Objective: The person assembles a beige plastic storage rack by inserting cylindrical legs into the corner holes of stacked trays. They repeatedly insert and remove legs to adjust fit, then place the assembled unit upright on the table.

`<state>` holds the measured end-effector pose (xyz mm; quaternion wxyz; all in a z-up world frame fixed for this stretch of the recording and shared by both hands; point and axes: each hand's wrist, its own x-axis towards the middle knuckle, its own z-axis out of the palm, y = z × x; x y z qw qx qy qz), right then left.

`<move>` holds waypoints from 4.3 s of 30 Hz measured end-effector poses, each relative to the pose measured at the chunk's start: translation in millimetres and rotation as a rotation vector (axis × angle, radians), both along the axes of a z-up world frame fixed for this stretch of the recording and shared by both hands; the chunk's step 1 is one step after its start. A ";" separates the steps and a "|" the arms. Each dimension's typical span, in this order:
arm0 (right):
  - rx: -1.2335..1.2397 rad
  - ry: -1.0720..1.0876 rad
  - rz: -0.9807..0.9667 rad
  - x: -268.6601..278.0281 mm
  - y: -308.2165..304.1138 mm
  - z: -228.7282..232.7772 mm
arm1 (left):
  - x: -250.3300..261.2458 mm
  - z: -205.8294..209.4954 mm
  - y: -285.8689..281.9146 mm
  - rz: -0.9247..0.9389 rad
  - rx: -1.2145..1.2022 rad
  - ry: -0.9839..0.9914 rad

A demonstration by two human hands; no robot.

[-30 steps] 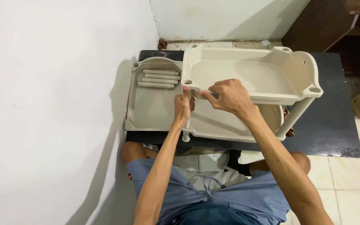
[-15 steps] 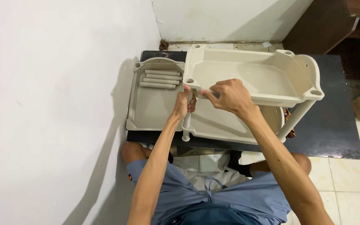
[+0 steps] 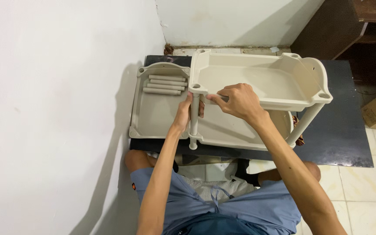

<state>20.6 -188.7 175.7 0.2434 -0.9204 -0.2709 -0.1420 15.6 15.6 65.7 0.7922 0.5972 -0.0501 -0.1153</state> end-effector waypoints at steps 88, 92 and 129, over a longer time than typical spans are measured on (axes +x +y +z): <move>0.039 -0.036 -0.037 -9.5 -19.3 -57.0 | 16.1 -89.8 -35.1 0.186 0.282 -0.185; 0.077 -0.061 0.010 -26.0 -15.9 -80.0 | 2.3 -121.1 -34.3 0.173 0.320 -0.254; 0.038 0.007 0.036 -36.5 -24.3 -70.0 | -16.5 -124.3 -34.4 0.388 0.469 -0.347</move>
